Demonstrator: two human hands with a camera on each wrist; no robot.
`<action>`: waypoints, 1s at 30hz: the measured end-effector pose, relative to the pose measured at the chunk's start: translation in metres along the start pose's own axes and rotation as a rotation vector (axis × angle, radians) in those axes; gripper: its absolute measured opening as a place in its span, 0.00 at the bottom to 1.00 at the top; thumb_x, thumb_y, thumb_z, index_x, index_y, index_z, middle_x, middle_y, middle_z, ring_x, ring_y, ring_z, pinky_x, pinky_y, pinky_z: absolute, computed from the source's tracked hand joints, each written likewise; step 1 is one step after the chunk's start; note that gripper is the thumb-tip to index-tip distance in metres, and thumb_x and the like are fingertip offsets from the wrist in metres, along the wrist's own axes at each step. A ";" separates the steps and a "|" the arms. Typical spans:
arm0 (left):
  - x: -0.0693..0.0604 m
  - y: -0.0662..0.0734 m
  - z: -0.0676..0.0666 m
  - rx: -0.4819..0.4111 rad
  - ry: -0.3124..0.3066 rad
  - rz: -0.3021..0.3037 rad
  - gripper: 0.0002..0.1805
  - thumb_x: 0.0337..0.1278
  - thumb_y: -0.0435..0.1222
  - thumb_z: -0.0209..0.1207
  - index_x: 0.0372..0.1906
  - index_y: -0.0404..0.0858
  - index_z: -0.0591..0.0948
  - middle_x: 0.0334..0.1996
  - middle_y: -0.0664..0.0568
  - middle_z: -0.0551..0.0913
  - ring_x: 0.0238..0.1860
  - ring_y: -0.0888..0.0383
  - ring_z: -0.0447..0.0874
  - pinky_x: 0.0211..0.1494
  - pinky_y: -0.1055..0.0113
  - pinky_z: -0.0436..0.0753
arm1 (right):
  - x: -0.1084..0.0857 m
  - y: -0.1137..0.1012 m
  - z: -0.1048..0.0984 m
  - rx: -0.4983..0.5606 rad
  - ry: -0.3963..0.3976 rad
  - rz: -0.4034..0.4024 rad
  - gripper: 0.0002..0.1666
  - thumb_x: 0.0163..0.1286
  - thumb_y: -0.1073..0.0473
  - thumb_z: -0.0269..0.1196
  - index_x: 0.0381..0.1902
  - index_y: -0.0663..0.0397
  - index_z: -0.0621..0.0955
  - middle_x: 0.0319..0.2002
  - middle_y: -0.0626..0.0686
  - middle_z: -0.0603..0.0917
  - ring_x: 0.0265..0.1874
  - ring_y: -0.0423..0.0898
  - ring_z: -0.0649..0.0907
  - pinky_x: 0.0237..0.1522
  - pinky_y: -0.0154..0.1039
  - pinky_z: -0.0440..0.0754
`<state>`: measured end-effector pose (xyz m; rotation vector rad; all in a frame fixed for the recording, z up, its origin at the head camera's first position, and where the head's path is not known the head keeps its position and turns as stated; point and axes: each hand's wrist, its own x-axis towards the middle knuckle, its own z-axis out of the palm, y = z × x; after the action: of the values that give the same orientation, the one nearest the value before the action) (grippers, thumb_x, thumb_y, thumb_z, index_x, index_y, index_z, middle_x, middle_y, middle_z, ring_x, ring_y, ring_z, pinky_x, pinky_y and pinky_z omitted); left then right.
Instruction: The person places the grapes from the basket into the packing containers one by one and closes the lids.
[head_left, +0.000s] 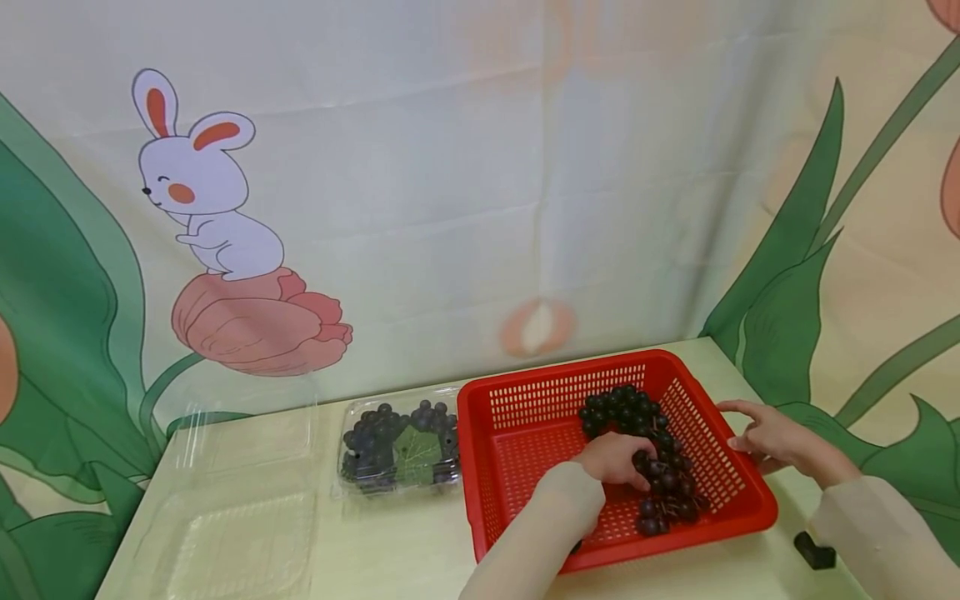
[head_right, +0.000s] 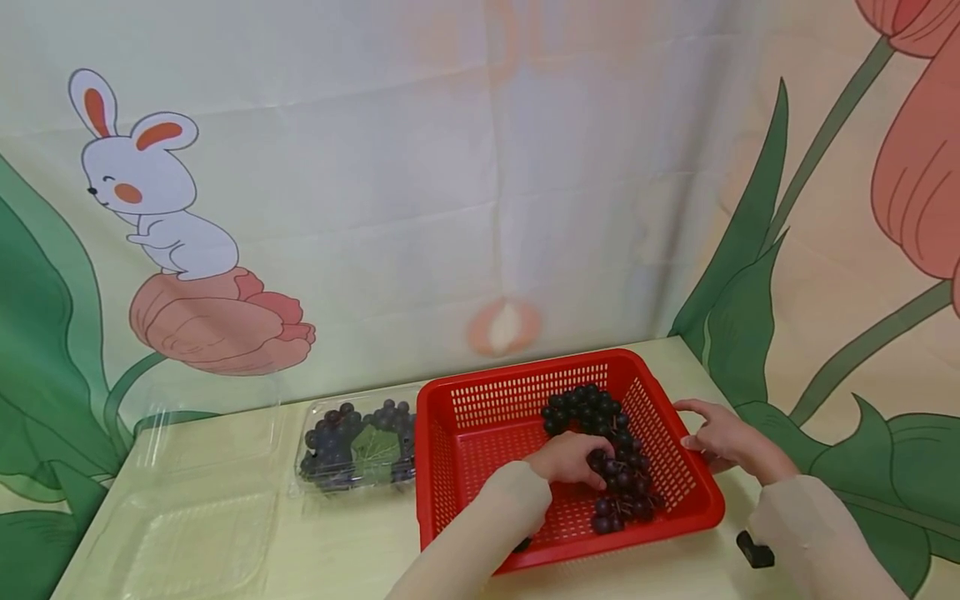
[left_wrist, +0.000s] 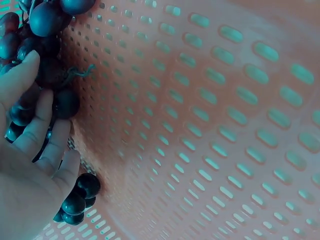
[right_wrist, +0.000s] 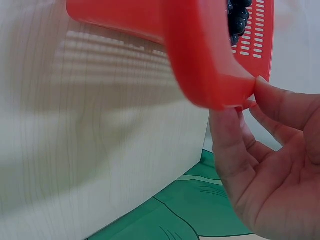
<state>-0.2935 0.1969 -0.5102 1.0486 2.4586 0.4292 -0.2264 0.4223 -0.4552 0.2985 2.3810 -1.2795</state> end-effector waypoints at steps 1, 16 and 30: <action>0.000 0.000 0.000 0.002 0.000 -0.002 0.22 0.43 0.45 0.64 0.48 0.57 0.74 0.47 0.64 0.77 0.47 0.66 0.74 0.47 0.74 0.72 | 0.000 0.000 0.000 0.001 0.001 0.000 0.37 0.62 0.64 0.54 0.65 0.62 0.51 0.28 0.55 0.76 0.21 0.45 0.79 0.27 0.43 0.80; -0.003 -0.007 -0.004 -0.094 -0.074 -0.030 0.19 0.48 0.36 0.59 0.48 0.56 0.74 0.45 0.62 0.76 0.38 0.65 0.71 0.37 0.74 0.70 | -0.001 -0.001 0.000 -0.001 0.000 -0.002 0.36 0.62 0.66 0.53 0.65 0.63 0.50 0.29 0.56 0.78 0.23 0.47 0.81 0.28 0.44 0.81; -0.019 -0.014 -0.019 -0.073 -0.200 -0.028 0.18 0.48 0.34 0.58 0.46 0.52 0.75 0.45 0.59 0.74 0.36 0.62 0.67 0.37 0.73 0.68 | 0.002 0.001 0.000 -0.016 -0.004 -0.001 0.37 0.63 0.66 0.52 0.65 0.64 0.49 0.29 0.56 0.79 0.23 0.48 0.82 0.28 0.44 0.81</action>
<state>-0.2997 0.1713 -0.4944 0.9759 2.2618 0.3829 -0.2274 0.4224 -0.4566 0.2902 2.3871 -1.2598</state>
